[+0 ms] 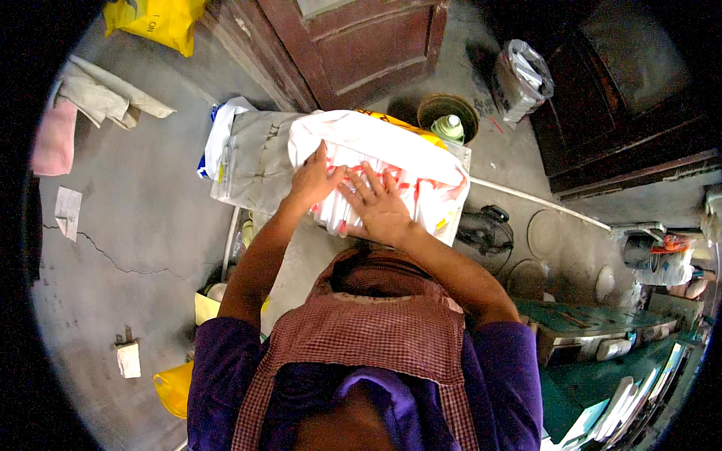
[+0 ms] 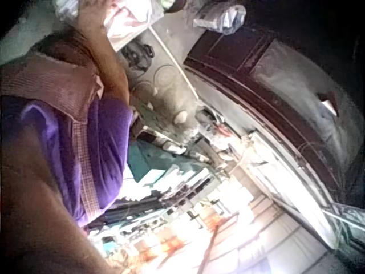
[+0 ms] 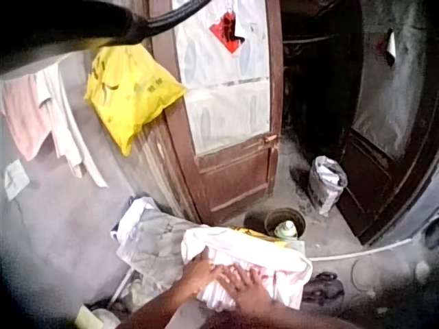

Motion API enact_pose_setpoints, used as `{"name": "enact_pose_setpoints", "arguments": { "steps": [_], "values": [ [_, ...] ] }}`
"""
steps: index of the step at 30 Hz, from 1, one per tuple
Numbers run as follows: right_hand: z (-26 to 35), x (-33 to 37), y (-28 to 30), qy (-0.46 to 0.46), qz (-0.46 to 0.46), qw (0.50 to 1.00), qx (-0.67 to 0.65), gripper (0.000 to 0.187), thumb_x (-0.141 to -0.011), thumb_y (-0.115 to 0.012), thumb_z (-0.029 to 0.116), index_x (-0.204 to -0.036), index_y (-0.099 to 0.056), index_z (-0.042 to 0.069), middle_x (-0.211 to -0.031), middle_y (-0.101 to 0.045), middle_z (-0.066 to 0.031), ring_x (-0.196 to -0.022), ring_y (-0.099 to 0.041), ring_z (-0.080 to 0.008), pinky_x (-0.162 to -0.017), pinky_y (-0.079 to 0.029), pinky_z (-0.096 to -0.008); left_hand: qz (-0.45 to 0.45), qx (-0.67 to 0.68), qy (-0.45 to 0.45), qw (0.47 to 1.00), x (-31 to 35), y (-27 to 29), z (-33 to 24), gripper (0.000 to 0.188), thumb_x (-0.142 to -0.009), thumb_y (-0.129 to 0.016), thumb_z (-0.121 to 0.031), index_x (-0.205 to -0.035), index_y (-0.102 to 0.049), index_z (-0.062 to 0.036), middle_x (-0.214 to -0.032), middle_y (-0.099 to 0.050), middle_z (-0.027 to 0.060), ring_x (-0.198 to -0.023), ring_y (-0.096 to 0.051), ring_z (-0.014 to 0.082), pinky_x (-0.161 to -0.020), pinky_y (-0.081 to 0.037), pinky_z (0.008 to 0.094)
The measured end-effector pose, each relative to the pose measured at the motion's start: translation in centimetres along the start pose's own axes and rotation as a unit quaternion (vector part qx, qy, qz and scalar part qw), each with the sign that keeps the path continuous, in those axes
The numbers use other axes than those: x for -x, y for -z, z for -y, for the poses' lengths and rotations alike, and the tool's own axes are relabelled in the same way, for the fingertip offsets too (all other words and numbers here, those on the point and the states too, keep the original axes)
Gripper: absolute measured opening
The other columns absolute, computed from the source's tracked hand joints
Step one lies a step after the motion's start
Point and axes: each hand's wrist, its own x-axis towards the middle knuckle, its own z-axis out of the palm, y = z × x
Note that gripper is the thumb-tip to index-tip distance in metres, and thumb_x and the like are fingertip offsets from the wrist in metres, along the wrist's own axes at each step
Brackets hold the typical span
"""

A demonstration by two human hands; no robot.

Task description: The person folds white rectangular items on a green table, wraps them with red plastic strips, and ties them into bundles. The person places the finished bundles into a white sack and continues the process with new items.

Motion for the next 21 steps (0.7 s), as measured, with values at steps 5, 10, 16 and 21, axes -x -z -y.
{"name": "enact_pose_setpoints", "arguments": {
  "steps": [5,10,16,21],
  "values": [
    [-3.7,-2.1,-0.4,-0.031,-0.013,0.998,-0.055,0.09,-0.078,-0.062,0.057,-0.147,-0.025,0.012,-0.151,-0.02,-0.0194,-0.141,-0.014,-0.0386,-0.111,-0.012,-0.0586,-0.056,0.234,-0.009,0.971,5.6,0.0,3.9,0.053,-0.093,-0.053,-0.025,-0.136,-0.034,-0.0015,-0.109,-0.059,0.0211,-0.089,-0.063,0.0325,-0.078,-0.05,0.0401],
    [3.4,-6.0,-0.1,0.085,0.044,0.995,-0.012,0.068,-0.076,-0.071,0.045,-0.135,-0.045,0.025,-0.15,-0.024,-0.0101,-0.141,-0.014,-0.0373,-0.11,-0.017,-0.0599,-0.097,0.419,0.067,0.9,5.5,-1.6,7.0,0.054,-0.088,-0.063,-0.02,-0.135,-0.037,-0.0073,-0.085,-0.065,0.0139,-0.073,-0.065,0.0229,-0.066,-0.051,0.0343],
    [2.0,-6.9,0.5,0.052,-0.007,0.998,0.018,0.052,-0.076,-0.07,0.042,-0.122,-0.056,0.021,-0.146,-0.033,-0.0069,-0.141,-0.019,-0.0324,-0.108,-0.024,-0.0547,-0.052,0.331,0.07,0.94,1.0,-0.2,5.8,0.073,-0.082,-0.071,-0.021,-0.14,-0.029,-0.0084,-0.088,-0.068,0.0148,-0.081,-0.067,0.0253,-0.069,-0.051,0.0364],
    [0.5,-7.2,1.6,0.051,-0.006,0.997,-0.054,0.051,-0.074,-0.074,0.03,-0.12,-0.058,0.016,-0.144,-0.038,-0.0119,-0.137,-0.028,-0.0352,-0.108,-0.027,-0.0496,-0.078,0.359,0.045,0.929,-0.8,-4.2,7.1,0.061,-0.081,-0.069,-0.021,-0.131,-0.038,-0.0049,-0.092,-0.069,0.0158,-0.084,-0.067,0.027,-0.071,-0.05,0.0368]
  ]
}}
